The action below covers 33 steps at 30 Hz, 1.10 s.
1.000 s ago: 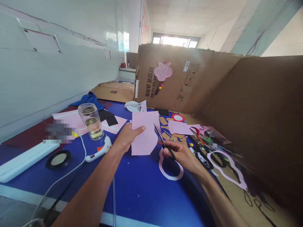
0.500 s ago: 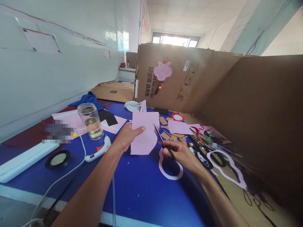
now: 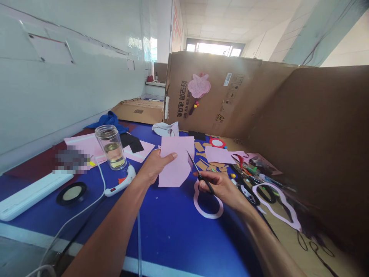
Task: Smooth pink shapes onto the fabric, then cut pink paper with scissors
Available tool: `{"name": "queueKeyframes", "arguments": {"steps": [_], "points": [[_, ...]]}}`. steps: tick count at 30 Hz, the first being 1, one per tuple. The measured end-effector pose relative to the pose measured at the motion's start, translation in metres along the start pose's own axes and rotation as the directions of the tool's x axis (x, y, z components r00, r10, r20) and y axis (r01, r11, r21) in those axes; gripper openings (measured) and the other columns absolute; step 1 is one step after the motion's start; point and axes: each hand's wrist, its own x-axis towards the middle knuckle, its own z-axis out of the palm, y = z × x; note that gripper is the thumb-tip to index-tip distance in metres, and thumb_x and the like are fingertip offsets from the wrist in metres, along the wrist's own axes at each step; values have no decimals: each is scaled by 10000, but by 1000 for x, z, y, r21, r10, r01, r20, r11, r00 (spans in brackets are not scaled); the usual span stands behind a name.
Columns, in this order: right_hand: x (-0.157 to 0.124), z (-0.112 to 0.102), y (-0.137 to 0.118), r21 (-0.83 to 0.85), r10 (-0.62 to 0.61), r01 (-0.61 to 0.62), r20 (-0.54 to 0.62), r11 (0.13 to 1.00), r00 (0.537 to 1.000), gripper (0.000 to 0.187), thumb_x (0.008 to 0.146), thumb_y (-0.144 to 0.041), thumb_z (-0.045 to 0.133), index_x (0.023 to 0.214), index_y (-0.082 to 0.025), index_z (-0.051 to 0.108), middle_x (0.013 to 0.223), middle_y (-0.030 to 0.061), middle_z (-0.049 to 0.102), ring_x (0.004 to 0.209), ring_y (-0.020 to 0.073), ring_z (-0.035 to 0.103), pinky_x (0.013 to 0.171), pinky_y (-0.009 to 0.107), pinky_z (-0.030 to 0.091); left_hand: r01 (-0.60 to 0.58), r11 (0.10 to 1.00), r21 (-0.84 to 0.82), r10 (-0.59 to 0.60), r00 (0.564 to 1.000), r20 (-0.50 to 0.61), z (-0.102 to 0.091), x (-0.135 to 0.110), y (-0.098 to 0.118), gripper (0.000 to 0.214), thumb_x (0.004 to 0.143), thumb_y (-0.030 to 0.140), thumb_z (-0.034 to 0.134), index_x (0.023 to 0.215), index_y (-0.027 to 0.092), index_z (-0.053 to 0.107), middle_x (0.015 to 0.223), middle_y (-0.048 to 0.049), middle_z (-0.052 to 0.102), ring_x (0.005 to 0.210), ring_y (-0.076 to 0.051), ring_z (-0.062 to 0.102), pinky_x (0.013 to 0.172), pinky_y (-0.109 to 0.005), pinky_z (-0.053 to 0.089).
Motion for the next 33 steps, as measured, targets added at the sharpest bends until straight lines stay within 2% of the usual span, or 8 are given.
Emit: {"name": "queueKeyframes", "arguments": {"steps": [6, 11, 19, 24, 33], "points": [[0, 0, 1, -11, 22, -22, 6, 1000, 1000, 733, 778, -728, 922, 1245, -169, 841, 805, -13, 632, 744, 152, 494, 718, 319, 407, -5, 1000, 14, 5, 999, -43, 0, 0, 1, 232, 845, 331, 907, 982, 157, 835, 935, -98, 867, 779, -245, 800, 737, -366, 630], [0, 0, 1, -37, 19, -19, 3, 999, 1000, 702, 788, -708, 920, 1239, -176, 842, 804, -8, 652, 759, 162, 526, 731, 321, 421, -3, 1000, 23, 4, 1000, -29, 0, -2, 3, 182, 862, 310, 895, 943, 160, 832, 909, -83, 861, 763, -231, 789, 721, -352, 622], [-1, 0, 0, -27, 24, -24, 5, 999, 1000, 708, 789, -714, 918, 1245, -179, 831, 840, -1, 661, 767, 166, 538, 732, 322, 436, 1, 1000, 31, -1, 1000, -18, -1, -2, 4, 220, 853, 327, 905, 978, 155, 851, 938, -98, 870, 784, -239, 797, 736, -357, 628], [-2, 0, -1, -29, 17, -17, 3, 999, 1000, 686, 788, -726, 919, 1183, -170, 843, 829, 1, 656, 764, 163, 535, 730, 319, 433, 1, 999, 45, 0, 1000, -23, -2, -2, 4, 227, 849, 334, 905, 981, 157, 854, 930, -95, 867, 775, -237, 793, 723, -350, 622], [0, -1, 3, -50, 0, 0, 1, 999, 1000, 693, 796, -722, 922, 1228, -183, 856, 799, -13, 644, 747, 152, 523, 715, 307, 428, -1, 998, 58, 0, 1000, 10, -3, -2, 5, 218, 853, 353, 901, 951, 165, 850, 924, -92, 865, 775, -235, 788, 728, -351, 620]]}}
